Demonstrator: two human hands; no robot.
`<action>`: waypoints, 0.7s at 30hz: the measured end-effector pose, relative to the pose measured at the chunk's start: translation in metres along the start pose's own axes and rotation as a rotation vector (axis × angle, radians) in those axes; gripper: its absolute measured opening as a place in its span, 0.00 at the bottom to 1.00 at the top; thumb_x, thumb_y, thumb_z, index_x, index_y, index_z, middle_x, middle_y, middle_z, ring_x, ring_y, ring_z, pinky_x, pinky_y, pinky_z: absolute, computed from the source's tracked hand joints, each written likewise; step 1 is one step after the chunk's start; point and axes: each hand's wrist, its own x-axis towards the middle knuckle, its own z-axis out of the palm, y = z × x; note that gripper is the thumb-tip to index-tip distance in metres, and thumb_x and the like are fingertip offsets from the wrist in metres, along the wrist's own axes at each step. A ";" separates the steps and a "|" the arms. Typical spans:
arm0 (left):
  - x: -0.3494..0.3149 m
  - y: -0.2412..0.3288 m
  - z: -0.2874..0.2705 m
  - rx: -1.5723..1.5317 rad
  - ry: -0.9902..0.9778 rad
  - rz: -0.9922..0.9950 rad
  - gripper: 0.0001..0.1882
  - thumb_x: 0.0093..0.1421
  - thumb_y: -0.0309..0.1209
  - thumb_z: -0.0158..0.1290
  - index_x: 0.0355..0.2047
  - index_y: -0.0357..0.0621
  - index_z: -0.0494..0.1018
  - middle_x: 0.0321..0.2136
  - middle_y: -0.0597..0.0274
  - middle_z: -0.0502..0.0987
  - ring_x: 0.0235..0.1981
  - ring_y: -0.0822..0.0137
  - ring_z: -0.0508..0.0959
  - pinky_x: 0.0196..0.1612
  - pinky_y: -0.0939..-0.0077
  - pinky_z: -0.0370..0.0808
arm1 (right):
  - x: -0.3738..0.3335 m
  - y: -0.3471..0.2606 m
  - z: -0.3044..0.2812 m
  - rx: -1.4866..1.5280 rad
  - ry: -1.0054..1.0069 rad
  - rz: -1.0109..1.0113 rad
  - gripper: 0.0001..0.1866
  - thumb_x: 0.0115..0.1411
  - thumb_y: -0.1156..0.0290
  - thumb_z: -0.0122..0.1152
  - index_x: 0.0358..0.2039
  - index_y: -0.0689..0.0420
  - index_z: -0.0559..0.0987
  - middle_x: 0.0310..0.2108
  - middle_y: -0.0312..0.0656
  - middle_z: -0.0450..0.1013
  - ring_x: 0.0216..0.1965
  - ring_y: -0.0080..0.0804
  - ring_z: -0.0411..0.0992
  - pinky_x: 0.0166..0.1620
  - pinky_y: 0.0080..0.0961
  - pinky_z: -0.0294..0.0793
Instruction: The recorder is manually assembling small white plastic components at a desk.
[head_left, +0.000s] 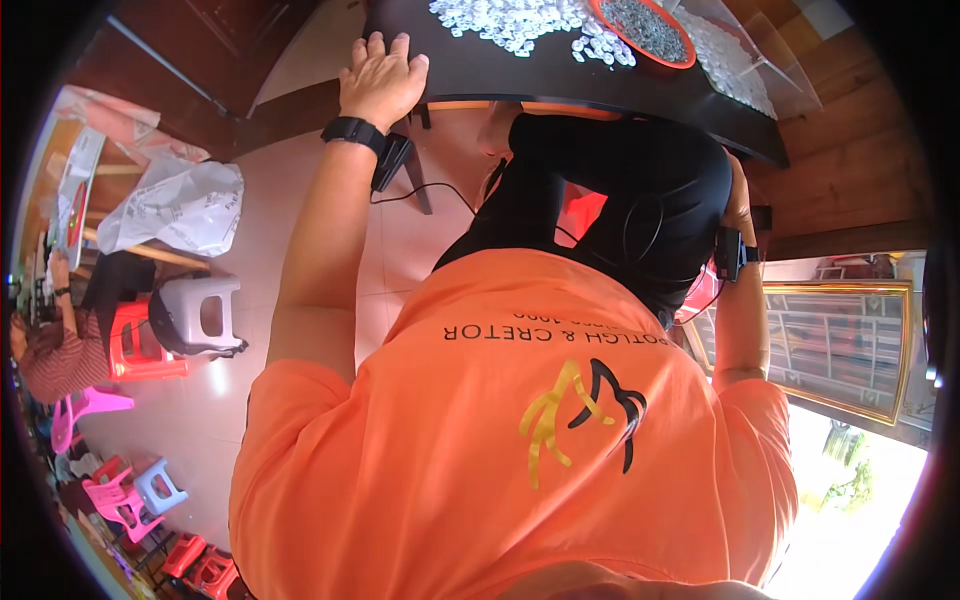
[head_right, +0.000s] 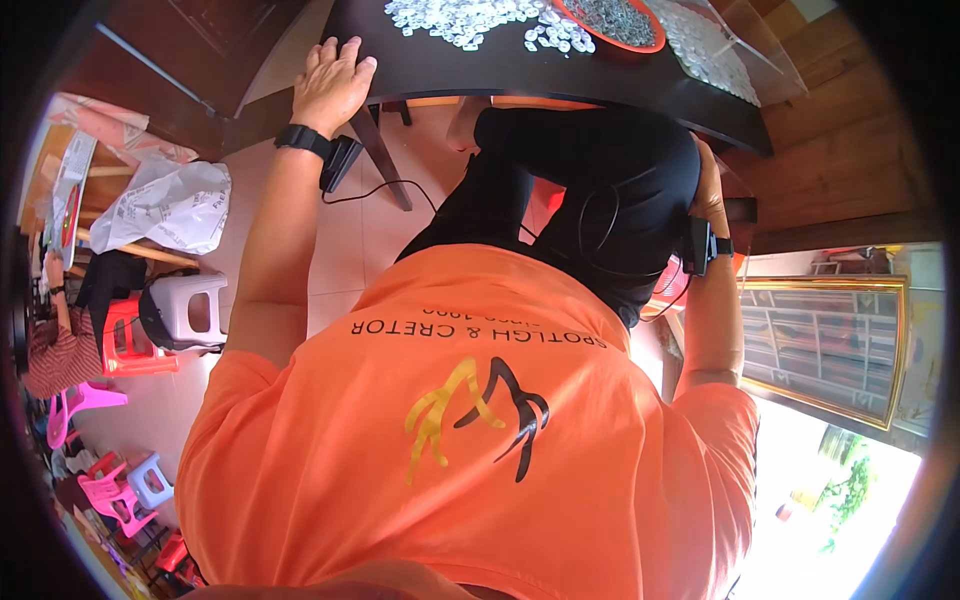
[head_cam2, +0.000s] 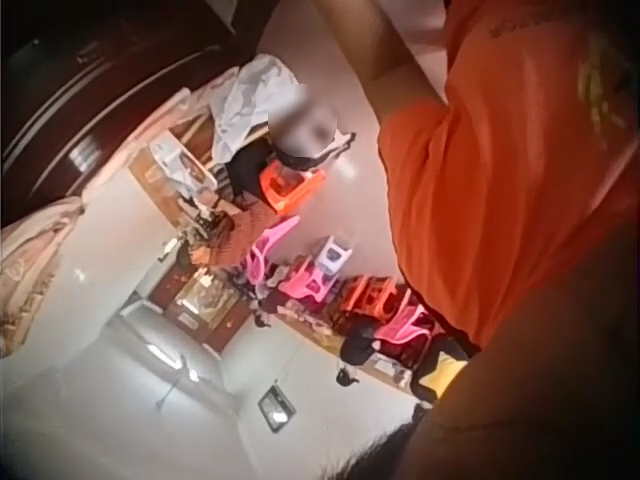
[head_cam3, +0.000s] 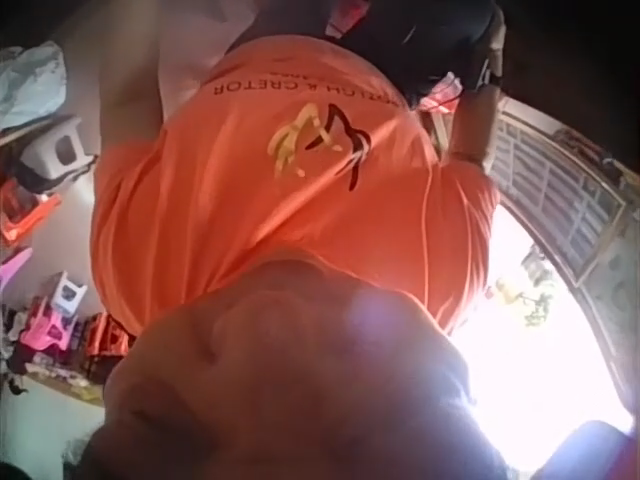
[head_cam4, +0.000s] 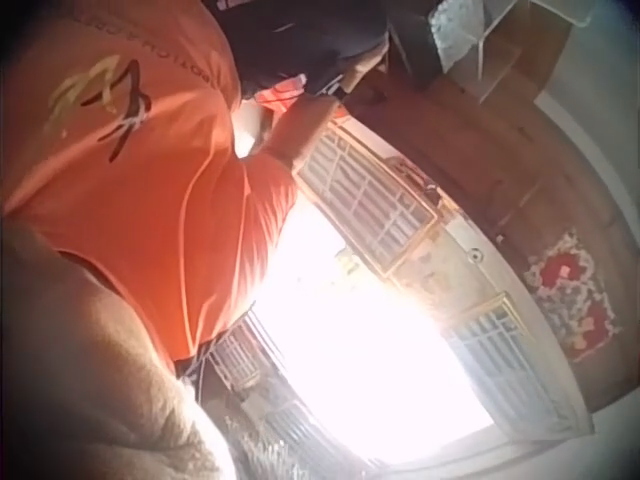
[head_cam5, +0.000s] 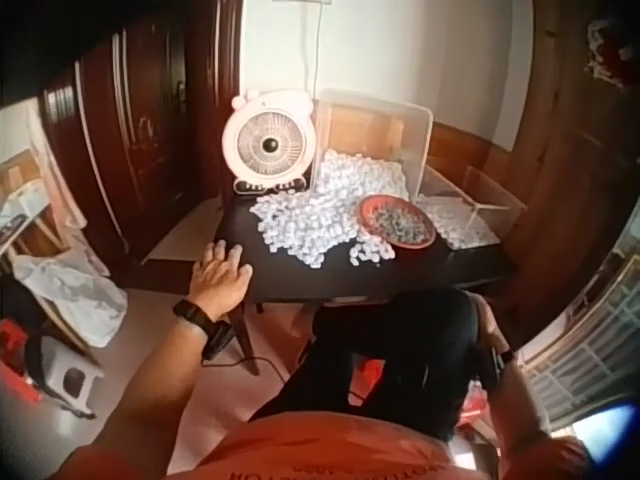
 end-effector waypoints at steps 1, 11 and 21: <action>0.000 -0.001 0.001 -0.009 0.014 0.023 0.30 0.60 0.48 0.37 0.58 0.47 0.63 0.62 0.46 0.57 0.63 0.46 0.55 0.59 0.46 0.57 | -0.005 -0.001 0.004 0.000 0.014 0.006 0.22 0.65 0.57 0.45 0.50 0.60 0.73 0.46 0.41 0.75 0.46 0.32 0.73 0.53 0.26 0.69; -0.011 -0.007 -0.009 0.027 0.108 0.189 0.25 0.60 0.42 0.43 0.54 0.42 0.66 0.57 0.44 0.64 0.59 0.46 0.61 0.57 0.47 0.60 | -0.040 -0.015 0.047 -0.037 0.153 0.007 0.22 0.62 0.57 0.51 0.50 0.59 0.74 0.46 0.42 0.74 0.48 0.31 0.71 0.54 0.28 0.68; -0.012 -0.004 -0.019 -0.022 0.075 0.144 0.24 0.61 0.37 0.42 0.56 0.43 0.65 0.59 0.47 0.62 0.61 0.49 0.59 0.61 0.56 0.55 | 0.019 0.029 0.027 -0.140 0.105 0.271 0.24 0.60 0.56 0.48 0.49 0.60 0.74 0.47 0.45 0.73 0.47 0.37 0.72 0.52 0.31 0.70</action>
